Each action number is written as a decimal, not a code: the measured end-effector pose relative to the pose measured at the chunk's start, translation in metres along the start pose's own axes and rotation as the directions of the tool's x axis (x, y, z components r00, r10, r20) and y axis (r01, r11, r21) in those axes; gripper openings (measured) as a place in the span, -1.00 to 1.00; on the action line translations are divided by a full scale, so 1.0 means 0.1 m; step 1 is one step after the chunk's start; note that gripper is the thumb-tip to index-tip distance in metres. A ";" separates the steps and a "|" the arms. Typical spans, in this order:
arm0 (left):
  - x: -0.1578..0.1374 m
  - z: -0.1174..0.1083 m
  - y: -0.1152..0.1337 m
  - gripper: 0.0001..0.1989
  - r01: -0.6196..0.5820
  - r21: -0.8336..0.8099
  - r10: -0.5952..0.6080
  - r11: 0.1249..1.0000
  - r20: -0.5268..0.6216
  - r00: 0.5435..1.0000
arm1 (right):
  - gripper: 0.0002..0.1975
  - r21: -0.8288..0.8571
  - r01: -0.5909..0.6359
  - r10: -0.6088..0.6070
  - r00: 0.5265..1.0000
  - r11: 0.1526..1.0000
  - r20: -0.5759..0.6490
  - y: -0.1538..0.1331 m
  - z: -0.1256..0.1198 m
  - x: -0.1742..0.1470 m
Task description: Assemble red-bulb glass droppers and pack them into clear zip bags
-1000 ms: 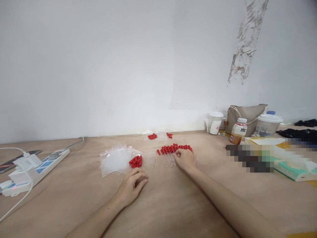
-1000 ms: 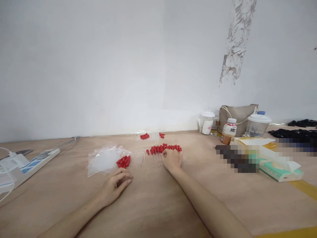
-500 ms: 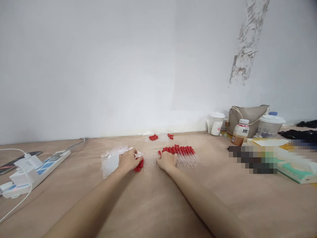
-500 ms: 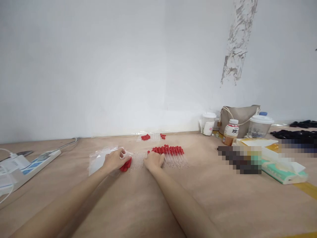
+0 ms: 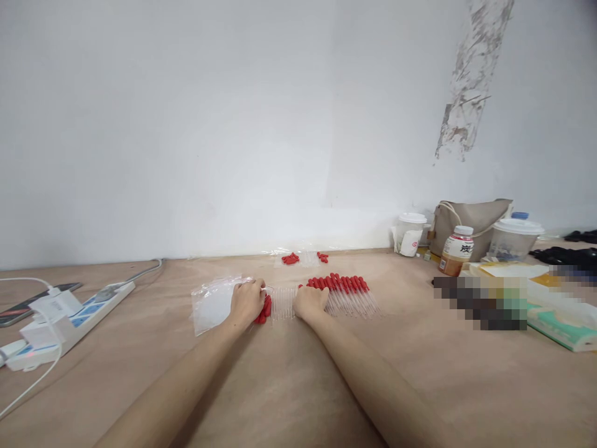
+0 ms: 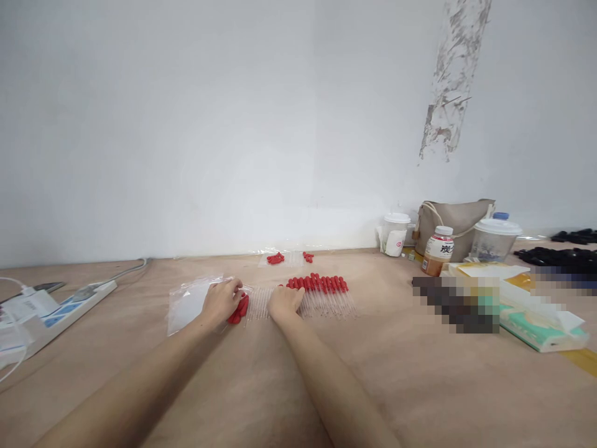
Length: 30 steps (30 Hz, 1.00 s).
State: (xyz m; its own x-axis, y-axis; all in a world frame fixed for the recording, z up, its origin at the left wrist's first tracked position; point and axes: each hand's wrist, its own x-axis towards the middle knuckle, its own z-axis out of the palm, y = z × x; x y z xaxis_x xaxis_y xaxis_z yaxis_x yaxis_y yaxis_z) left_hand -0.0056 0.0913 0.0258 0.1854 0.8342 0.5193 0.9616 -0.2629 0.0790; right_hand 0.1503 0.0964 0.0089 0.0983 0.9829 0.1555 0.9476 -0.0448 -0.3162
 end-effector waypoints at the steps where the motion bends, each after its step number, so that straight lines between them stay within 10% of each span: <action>1: -0.01 -0.02 0.01 -0.84 -0.011 -0.013 0.011 1.000 -0.023 1.000 | -0.79 0.008 0.003 -0.003 1.000 1.000 -0.007 0.01 -0.03 -0.02; 8: -0.51 -0.21 0.14 -0.79 -0.284 -0.244 0.283 0.927 -0.041 0.958 | -0.75 0.093 0.151 -0.140 0.984 0.984 -0.114 0.49 -0.29 -0.37; 11: -0.83 -0.25 0.23 -0.76 -0.377 -0.440 0.417 0.815 -0.005 0.909 | -0.81 0.285 0.418 -0.381 0.907 0.862 -0.178 0.83 -0.30 -0.57; 18: -0.97 -0.27 0.33 -0.64 -0.280 -0.536 0.425 0.797 0.168 0.889 | -0.70 0.384 0.579 -0.500 0.815 0.719 -0.293 1.20 -0.18 -0.79; 25: -0.91 -0.22 0.39 -0.87 -0.198 -0.563 0.333 0.802 0.148 0.931 | -0.78 0.297 0.571 -0.486 0.816 0.766 -0.314 1.10 -0.14 -0.87; 30: -0.98 -0.15 0.49 -0.85 0.114 -0.843 0.082 0.526 0.184 0.980 | -0.82 0.309 0.555 -0.476 0.827 0.772 -0.298 1.02 -0.17 -0.94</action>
State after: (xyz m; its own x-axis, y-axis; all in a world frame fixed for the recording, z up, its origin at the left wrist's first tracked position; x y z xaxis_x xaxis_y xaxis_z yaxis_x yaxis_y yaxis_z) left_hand 0.0205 -0.0110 -0.0086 0.2976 0.8847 0.3589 0.3561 -0.4516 0.8181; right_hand 0.2428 -0.0040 -0.0220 -0.2792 0.7814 0.5581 0.6925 0.5665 -0.4466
